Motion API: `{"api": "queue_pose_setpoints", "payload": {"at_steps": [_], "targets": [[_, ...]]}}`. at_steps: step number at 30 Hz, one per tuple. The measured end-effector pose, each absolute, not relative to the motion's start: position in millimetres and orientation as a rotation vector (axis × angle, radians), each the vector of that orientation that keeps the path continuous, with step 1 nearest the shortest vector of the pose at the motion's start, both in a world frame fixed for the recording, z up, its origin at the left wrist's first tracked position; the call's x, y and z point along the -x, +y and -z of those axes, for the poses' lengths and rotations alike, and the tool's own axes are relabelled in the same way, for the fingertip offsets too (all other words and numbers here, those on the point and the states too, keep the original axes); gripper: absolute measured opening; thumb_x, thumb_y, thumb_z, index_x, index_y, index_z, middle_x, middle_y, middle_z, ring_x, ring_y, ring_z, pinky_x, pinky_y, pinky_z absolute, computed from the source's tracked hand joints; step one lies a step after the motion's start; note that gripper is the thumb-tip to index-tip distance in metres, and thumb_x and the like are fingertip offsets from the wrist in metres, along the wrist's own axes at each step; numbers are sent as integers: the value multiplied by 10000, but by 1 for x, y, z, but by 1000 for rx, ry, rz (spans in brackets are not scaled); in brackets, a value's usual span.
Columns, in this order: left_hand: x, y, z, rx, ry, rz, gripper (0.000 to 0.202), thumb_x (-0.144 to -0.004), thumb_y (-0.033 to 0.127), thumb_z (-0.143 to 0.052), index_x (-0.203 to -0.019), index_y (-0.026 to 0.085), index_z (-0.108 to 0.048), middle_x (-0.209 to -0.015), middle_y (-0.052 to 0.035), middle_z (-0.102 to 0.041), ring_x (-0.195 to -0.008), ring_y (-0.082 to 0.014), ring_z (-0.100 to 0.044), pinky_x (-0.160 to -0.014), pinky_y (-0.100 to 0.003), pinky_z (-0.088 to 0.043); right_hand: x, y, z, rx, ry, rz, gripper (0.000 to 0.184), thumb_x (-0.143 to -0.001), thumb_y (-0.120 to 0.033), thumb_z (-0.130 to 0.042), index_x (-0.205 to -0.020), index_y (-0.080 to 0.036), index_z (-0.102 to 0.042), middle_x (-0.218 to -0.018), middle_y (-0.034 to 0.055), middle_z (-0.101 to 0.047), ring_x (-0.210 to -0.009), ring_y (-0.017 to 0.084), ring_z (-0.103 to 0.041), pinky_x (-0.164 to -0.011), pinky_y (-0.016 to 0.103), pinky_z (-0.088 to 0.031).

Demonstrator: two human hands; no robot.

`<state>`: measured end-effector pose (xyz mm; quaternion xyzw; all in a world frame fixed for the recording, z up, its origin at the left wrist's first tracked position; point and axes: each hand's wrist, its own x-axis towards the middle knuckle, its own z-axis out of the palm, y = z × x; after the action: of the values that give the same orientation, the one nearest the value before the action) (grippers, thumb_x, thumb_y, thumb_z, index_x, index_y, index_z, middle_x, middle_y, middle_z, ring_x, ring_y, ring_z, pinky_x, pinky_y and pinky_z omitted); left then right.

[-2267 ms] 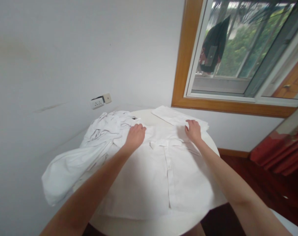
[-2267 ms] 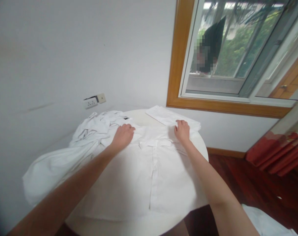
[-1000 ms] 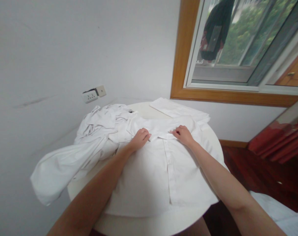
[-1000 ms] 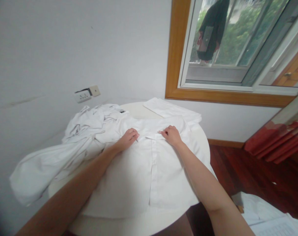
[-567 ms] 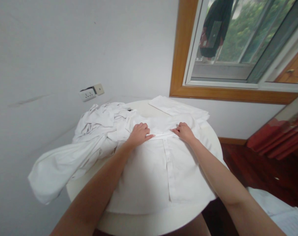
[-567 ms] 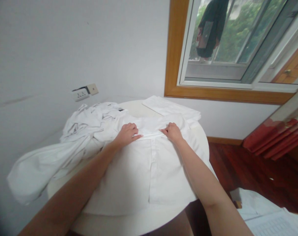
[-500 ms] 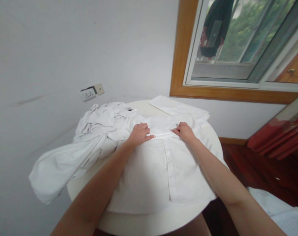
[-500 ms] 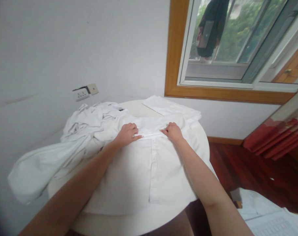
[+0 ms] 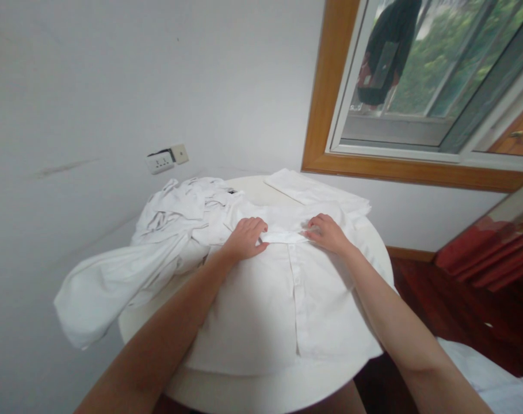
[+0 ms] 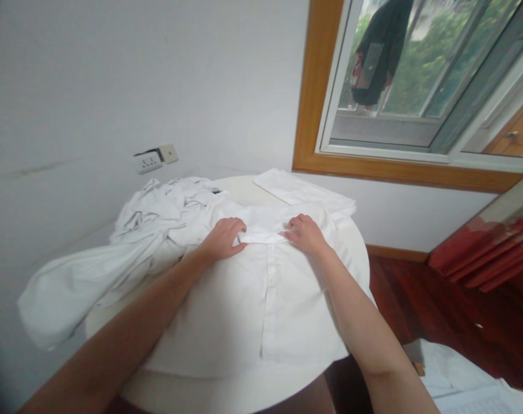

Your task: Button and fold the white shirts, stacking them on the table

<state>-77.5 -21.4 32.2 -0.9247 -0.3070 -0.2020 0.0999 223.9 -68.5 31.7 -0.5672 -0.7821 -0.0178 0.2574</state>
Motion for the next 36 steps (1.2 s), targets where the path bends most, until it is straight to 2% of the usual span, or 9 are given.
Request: {"api": "queue_pose_setpoints", "payload": {"at_steps": [4,7,10,13,17,22,27,36], "targets": [[67,-29,-36,2653,-830,550,194,-788,234,-565,-976,189,-547,-988,-86,-570,-944,-258,-499,-868,-409,-349,-220,-76,-42,1253,-2349,-59,344,-775,-398,-686,-1061,-216,-626,-1056,79,-613,-967,224,-556,-874,337,-419],[61,-34,-38,2590,-821,509,149,-810,258,-557,-942,187,-557,-946,-88,-573,-913,-262,-501,-847,-419,-350,-217,-81,-46,1297,-2380,-44,291,-784,-259,-621,-1072,-210,-620,-1061,74,-603,-936,204,-567,-852,310,-429],[54,-37,-37,2553,-837,477,147,-854,309,-530,-924,184,-562,-920,-90,-586,-895,-261,-511,-831,-423,-347,-211,-83,-47,1372,-2397,35,304,-775,-188,-555,-1074,-204,-610,-1058,75,-598,-945,208,-559,-842,303,-417],[47,-38,-34,2533,-879,451,122,-877,249,-485,-942,182,-564,-913,-87,-609,-887,-254,-528,-828,-423,-340,-202,-83,-46,1498,-2381,165,364,-752,-153,-538,-1110,-198,-587,-1079,88,-588,-996,235,-532,-846,322,-386],[42,-38,-31,2526,-950,460,168,-868,159,-446,-992,187,-555,-922,-78,-630,-916,-252,-548,-843,-432,-325,-193,-84,-43,1655,-2317,305,436,-760,-144,-546,-1193,-196,-547,-1138,114,-568,-1044,263,-494,-856,350,-340],[41,-45,-30,2511,-1231,516,240,-832,113,-453,-1047,198,-513,-934,-71,-642,-923,-243,-576,-828,-414,-334,-195,-85,-47,1849,-2189,434,321,-809,-167,-541,-1129,-194,-554,-1084,123,-611,-1027,271,-499,-836,357,-297],[37,-54,-29,2513,-1515,508,291,-806,139,-519,-1081,221,-468,-953,-57,-647,-944,-239,-593,-826,-389,-344,-200,-85,-48,2122,-2112,369,331,-834,-198,-553,-1161,-198,-499,-915,91,-682,-932,249,-574,-810,354,-279],[42,-53,-32,2489,-1553,418,254,-808,174,-548,-1048,209,-475,-944,-71,-643,-953,-243,-589,-824,-379,-338,-205,-84,-42,2170,-2213,362,235,-810,-221,-561,-1038,-167,-547,-881,97,-679,-932,239,-594,-799,339,-281]]}}
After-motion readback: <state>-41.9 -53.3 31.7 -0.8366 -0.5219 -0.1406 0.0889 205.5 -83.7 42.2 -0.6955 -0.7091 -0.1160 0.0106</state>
